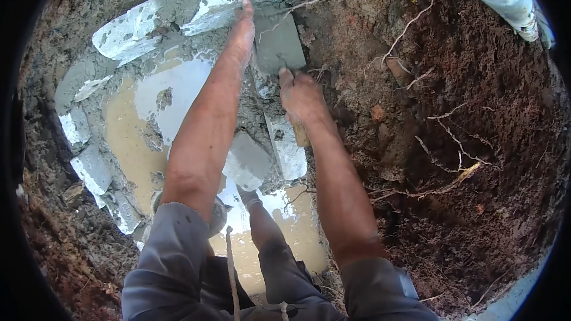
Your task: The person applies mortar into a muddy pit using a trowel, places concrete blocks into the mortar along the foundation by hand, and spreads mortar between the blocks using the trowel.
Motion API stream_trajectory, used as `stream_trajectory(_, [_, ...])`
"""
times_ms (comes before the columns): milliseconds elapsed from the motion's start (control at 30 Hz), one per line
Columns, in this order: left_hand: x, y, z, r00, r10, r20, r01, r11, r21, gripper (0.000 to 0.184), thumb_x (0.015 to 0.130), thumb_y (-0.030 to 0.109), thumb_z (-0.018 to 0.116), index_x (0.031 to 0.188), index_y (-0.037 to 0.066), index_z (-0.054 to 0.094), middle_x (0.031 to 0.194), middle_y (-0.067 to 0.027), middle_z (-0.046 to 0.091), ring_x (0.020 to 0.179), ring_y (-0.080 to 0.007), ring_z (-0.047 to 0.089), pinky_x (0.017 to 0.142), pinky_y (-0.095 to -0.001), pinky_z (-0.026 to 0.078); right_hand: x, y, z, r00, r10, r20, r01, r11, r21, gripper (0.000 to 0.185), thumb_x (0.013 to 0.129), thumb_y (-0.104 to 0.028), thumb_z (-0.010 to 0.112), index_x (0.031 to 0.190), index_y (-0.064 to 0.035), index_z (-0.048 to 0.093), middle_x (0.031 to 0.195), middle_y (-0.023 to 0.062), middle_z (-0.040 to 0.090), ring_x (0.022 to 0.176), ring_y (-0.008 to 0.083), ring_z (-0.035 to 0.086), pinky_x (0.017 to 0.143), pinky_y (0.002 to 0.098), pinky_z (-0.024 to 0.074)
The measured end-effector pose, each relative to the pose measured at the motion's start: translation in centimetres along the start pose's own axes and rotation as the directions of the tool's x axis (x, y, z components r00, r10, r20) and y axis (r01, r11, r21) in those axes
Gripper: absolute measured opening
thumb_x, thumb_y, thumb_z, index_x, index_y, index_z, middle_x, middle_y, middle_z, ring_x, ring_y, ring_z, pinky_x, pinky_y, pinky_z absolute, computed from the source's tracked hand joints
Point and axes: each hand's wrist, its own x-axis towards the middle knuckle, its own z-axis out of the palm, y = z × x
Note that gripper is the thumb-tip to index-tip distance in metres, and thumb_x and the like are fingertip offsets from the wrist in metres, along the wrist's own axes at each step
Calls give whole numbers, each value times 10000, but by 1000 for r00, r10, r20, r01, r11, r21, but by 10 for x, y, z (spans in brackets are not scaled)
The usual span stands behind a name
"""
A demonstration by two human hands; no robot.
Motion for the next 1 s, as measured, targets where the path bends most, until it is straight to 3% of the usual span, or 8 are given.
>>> stream_trajectory(200, [8,-11,-20,992,-96,-83,110,977,183,867,926,655,330,1479,4,185,1542,-177,149,1426,-303,144,1162,-400,139,-81,83,28,991,126,50,-128,991,42,554,965,-499,392,1063,16,570,872,287,639,778,438,641,736,503,486])
stream_trajectory(367, [-68,-30,-108,981,-169,-93,170,985,2,768,944,568,449,1424,-24,354,1468,-180,371,1356,-278,353,1123,-365,255,-154,169,72,999,4,47,-2,999,-46,391,918,-404,549,949,-14,564,831,240,639,802,422,629,698,486,487])
stream_trajectory(533, [-191,-58,-237,954,27,-300,35,980,197,474,937,328,610,1280,4,568,1351,-172,528,1211,-268,524,1034,-342,386,-205,180,110,940,-253,229,302,929,-214,295,801,-313,698,937,-85,569,799,160,612,767,376,625,691,435,508])
stream_trajectory(700, [-322,-97,-408,733,233,-639,303,730,613,599,877,401,659,1284,-24,541,1323,-207,528,1218,-318,508,1037,-373,379,-234,178,171,835,-295,464,533,644,-549,284,793,-220,678,1017,-106,545,846,126,570,774,307,624,674,415,524])
stream_trajectory(800, [-397,-140,-450,763,-72,-642,349,882,315,883,829,436,714,1420,-82,311,1409,-281,412,1291,-318,437,1081,-376,334,-245,160,215,743,-433,510,662,366,-654,317,764,-182,669,1041,-87,551,856,115,554,780,279,615,643,406,519])
stream_trajectory(867, [-434,-189,-460,757,-249,-604,528,777,342,913,847,510,666,1460,-37,267,1433,-249,397,1300,-341,418,1085,-385,330,-242,162,247,638,-515,572,720,136,-681,329,763,-147,641,1064,-62,542,889,114,552,771,267,612,593,378,517])
stream_trajectory(933, [-452,-187,-438,619,-647,-446,713,701,-28,802,869,515,639,1423,7,360,1354,-149,497,1195,-251,504,1030,-320,383,-234,143,281,554,-595,582,705,-36,-708,260,792,-130,608,1032,-64,535,898,132,567,751,260,619,571,342,529])
stream_trajectory(1000, [-467,-214,-418,771,-435,-465,471,881,-44,734,882,518,623,1381,18,424,1298,-120,544,1146,-205,527,992,-303,404,-224,124,309,604,-529,597,667,-75,-741,214,822,-123,578,1023,-55,548,919,143,569,785,272,627,590,355,543])
